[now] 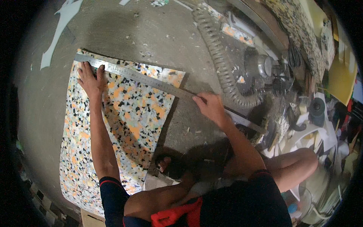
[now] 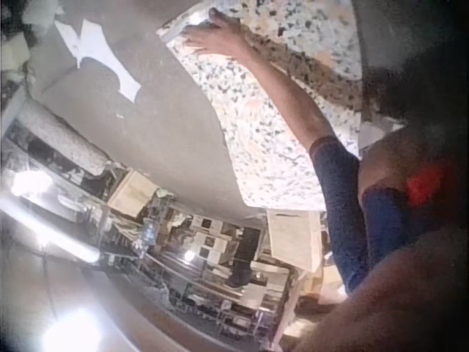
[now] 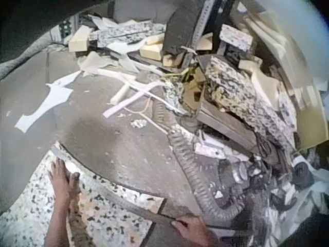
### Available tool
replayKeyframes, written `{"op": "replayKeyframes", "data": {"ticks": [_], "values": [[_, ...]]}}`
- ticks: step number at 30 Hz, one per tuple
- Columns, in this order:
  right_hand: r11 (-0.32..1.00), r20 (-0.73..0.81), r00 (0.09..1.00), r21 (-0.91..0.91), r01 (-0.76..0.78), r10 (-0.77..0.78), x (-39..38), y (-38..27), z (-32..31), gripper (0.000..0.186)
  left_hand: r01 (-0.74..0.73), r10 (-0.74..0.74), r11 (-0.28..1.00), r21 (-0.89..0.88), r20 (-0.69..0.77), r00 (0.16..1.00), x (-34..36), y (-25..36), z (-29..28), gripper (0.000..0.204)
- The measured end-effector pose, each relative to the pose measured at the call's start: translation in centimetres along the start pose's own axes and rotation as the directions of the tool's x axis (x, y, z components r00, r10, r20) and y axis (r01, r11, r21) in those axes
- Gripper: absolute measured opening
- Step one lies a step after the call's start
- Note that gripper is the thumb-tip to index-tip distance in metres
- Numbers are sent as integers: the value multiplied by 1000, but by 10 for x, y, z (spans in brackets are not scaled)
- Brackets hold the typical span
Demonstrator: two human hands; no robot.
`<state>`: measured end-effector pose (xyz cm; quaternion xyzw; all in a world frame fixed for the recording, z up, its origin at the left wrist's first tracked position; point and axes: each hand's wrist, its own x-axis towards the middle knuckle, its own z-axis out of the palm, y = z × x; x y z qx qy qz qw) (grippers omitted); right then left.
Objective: The person measures and marks a speckled composite sheet using a metal ruler and a blue pen, then cuts the sheet along the marked lines. The person places the cut sheet into a wooden frame and adjusts it to fit.
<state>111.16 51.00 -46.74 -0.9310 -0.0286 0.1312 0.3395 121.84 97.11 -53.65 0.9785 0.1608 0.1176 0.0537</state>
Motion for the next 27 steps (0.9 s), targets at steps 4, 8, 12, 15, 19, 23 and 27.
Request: {"op": "replayKeyframes", "data": {"ticks": [4,8,12,15,19,23,27], "values": [[998,13,998,16,-55,54,4,4,2,24,-34,29,996,-88,-59,998,1,5,1,88],[997,-23,999,68,-25,27,7,11,6,20,-34,27,995,-92,-83,996,4,5,5,88],[992,22,995,72,-101,100,3,6,8,21,-54,46,994,-99,-77,996,4,0,10,84],[991,11,996,94,-93,92,3,3,10,19,-50,43,993,-108,-68,997,5,-2,12,85],[995,7,999,83,-51,51,3,3,10,19,-37,30,993,-110,-61,998,4,-2,11,86],[997,18,999,68,-42,41,4,5,9,19,-27,20,994,-110,-61,998,2,-1,10,86],[999,-8,1000,41,3,-3,10,14,6,18,-17,9,992,-129,-62,998,1,12,6,88]]}}
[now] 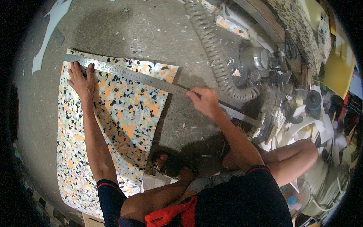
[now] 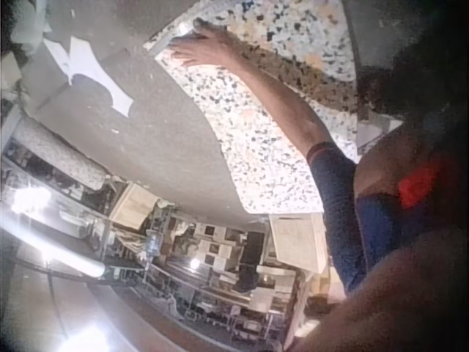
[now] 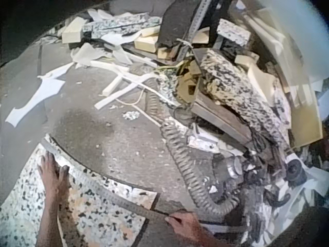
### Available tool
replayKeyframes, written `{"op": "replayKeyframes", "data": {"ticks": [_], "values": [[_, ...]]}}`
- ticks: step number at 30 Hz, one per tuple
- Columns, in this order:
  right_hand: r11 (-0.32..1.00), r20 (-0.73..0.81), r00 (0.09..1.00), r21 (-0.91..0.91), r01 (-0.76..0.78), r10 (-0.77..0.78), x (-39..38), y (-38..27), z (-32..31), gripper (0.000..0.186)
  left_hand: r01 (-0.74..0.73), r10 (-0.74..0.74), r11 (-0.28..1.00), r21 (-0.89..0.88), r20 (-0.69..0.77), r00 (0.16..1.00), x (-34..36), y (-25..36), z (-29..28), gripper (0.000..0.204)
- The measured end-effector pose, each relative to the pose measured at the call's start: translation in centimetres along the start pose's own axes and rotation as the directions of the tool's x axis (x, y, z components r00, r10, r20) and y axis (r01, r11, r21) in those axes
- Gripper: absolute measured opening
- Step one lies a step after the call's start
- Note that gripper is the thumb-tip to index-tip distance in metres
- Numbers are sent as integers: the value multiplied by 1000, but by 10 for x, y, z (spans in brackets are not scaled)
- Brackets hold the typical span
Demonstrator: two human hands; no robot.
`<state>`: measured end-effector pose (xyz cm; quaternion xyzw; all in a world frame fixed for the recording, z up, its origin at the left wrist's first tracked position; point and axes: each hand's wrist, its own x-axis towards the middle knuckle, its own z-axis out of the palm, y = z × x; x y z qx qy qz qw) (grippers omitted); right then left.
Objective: The person measures and marks a speckled composite sheet using a metal ruler and a blue pen, then cuts the sheet along the marked lines. The person places the cut sheet into a wooden frame and adjusts it to fit.
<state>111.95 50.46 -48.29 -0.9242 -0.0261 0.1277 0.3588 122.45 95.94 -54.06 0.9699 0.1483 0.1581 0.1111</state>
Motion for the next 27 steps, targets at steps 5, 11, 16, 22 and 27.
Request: {"op": "replayKeyframes", "data": {"ticks": [5,11,16,22,27], "values": [[997,72,995,-40,-65,68,5,-6,3,21,4,-4,1000,-10,-18,1000,1,-4,-10,84],[995,108,993,-80,51,-42,-22,-40,8,20,65,-63,998,-14,110,992,-12,-11,-50,75],[994,130,988,-82,-68,78,-20,-81,18,21,146,-128,983,-113,153,980,-15,-17,-82,69],[986,146,981,-130,-109,127,-2,-93,37,21,153,-133,978,-144,141,981,-12,-38,-80,73],[990,170,979,-105,-95,112,-6,-70,48,16,145,-124,972,-184,122,985,-9,-51,-67,76]]}}
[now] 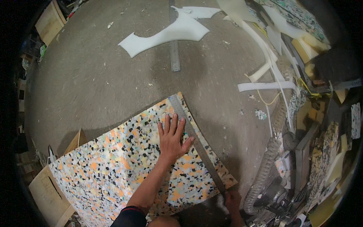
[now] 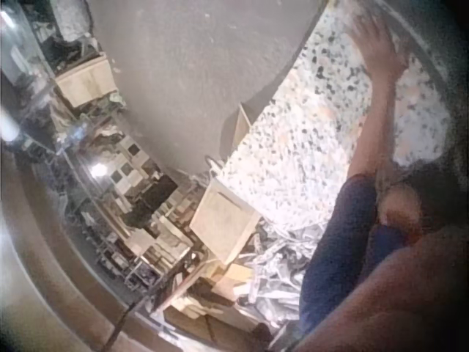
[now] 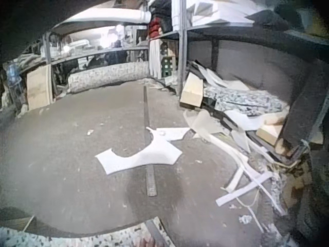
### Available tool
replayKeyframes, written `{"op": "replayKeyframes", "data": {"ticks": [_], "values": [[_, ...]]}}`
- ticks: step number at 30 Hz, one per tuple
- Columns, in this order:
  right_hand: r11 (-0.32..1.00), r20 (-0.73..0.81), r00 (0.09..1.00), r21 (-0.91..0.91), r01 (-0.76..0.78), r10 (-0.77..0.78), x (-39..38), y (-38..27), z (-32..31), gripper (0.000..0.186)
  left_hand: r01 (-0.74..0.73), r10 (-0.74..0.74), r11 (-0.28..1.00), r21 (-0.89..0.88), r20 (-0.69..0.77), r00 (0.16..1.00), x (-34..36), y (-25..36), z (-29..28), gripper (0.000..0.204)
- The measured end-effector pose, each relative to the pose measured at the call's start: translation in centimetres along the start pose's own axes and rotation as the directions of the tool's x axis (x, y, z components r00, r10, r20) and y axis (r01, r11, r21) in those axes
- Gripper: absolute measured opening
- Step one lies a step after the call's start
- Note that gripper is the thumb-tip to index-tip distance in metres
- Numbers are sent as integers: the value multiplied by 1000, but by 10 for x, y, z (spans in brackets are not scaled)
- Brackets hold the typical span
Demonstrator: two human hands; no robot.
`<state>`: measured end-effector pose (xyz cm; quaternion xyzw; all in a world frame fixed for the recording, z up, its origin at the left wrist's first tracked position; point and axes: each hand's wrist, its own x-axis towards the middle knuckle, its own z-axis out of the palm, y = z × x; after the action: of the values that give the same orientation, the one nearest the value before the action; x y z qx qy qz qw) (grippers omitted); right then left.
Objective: The person measures and marks a speckled composite sheet using a metal ruler and a blue pen, then cuts the sheet along the marked lines. The person places the cut sheet into a wooden frame and adjusts it to fit.
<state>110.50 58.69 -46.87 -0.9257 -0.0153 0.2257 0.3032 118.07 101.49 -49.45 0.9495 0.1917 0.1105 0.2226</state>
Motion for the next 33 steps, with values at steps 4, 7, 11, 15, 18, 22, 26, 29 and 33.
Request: {"op": "replayKeyframes", "data": {"ticks": [4,7,11,15,18,22,26,29,33], "values": [[997,32,997,30,64,-65,14,-8,-10,15,4,-4,1000,-30,-18,1000,10,-1,5,77],[999,13,1000,32,4,-5,5,-19,-7,16,4,-5,999,-47,-16,1000,9,-8,1,76],[998,33,999,42,-38,36,-16,-32,-6,17,-14,13,998,-65,-14,1000,3,-13,-8,76],[999,28,999,29,-34,33,-23,-13,-4,19,-40,38,998,-48,-28,999,-1,-6,-3,75],[987,13,987,-22,-162,162,0,32,3,25,-65,64,998,-11,-39,997,17,10,19,73],[1000,-40,999,-4,28,-28,52,3,10,29,-71,85,989,127,-107,991,25,-4,31,72],[991,-30,999,133,-14,18,41,10,-11,20,-120,124,985,128,-27,992,19,26,41,89],[967,-38,992,229,-109,121,40,16,-13,17,-155,135,963,219,102,986,18,37,40,112],[897,-121,986,439,-53,117,25,33,-14,23,-131,81,947,292,179,981,14,54,32,123]]}}
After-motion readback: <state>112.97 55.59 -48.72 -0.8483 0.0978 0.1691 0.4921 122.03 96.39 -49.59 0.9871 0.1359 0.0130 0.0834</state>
